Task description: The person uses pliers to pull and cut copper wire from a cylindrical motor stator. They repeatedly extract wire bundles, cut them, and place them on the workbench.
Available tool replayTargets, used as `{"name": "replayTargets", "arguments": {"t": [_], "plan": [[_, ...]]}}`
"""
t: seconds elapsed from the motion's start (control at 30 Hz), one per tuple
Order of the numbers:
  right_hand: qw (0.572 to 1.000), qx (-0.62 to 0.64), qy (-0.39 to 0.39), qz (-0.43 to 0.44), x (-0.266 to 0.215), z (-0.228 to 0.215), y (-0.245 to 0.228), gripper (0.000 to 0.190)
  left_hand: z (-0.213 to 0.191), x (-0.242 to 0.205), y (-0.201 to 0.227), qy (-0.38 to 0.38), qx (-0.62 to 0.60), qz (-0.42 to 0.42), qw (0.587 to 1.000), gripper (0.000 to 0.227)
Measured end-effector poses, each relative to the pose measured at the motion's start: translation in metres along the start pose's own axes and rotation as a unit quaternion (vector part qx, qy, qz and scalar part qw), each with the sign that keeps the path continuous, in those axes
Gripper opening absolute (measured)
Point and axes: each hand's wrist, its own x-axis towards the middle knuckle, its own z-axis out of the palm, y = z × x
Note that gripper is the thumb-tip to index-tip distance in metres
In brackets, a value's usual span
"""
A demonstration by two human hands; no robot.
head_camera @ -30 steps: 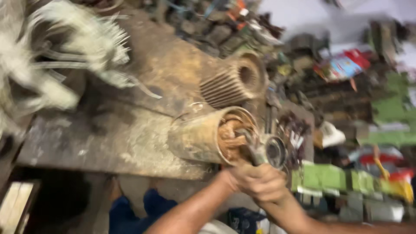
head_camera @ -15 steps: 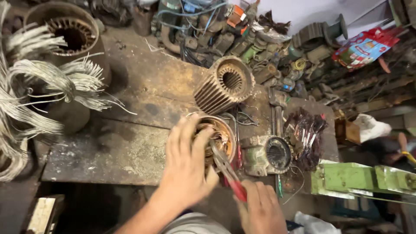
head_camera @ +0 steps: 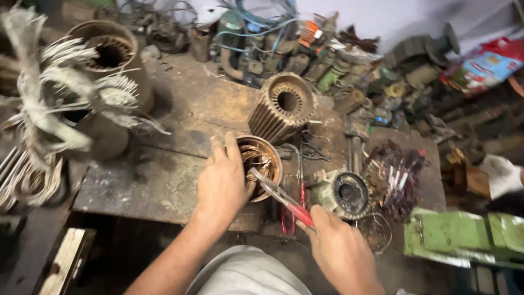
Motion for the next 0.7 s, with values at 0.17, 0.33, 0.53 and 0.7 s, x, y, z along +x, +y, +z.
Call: {"name": "replayTargets", "arguments": {"t": [0.17, 0.33, 0.53, 0.7], "plan": [[0.99, 0.11, -0.019, -0.09, 0.02, -0.012, 0.044, 0.036, 0.01, 0.002, -0.013, 0.003, -0.071, -0.032, 0.997, 0.076], [0.966, 0.089, -0.201, 0.136, 0.025, 0.025, 0.11, 0.049, 0.0, 0.016, -0.029, 0.032, -0.114, 0.033, 0.992, 0.043], [0.836, 0.513, -0.164, 0.104, 0.049, 0.147, 0.127, 0.049, -0.005, 0.025, -0.036, -0.037, -0.125, -0.024, 0.991, 0.042], [0.934, 0.3, -0.115, 0.155, 0.104, 0.171, 0.085, 0.05, -0.002, 0.022, -0.03, -0.015, -0.088, -0.006, 0.996, 0.041]]}}
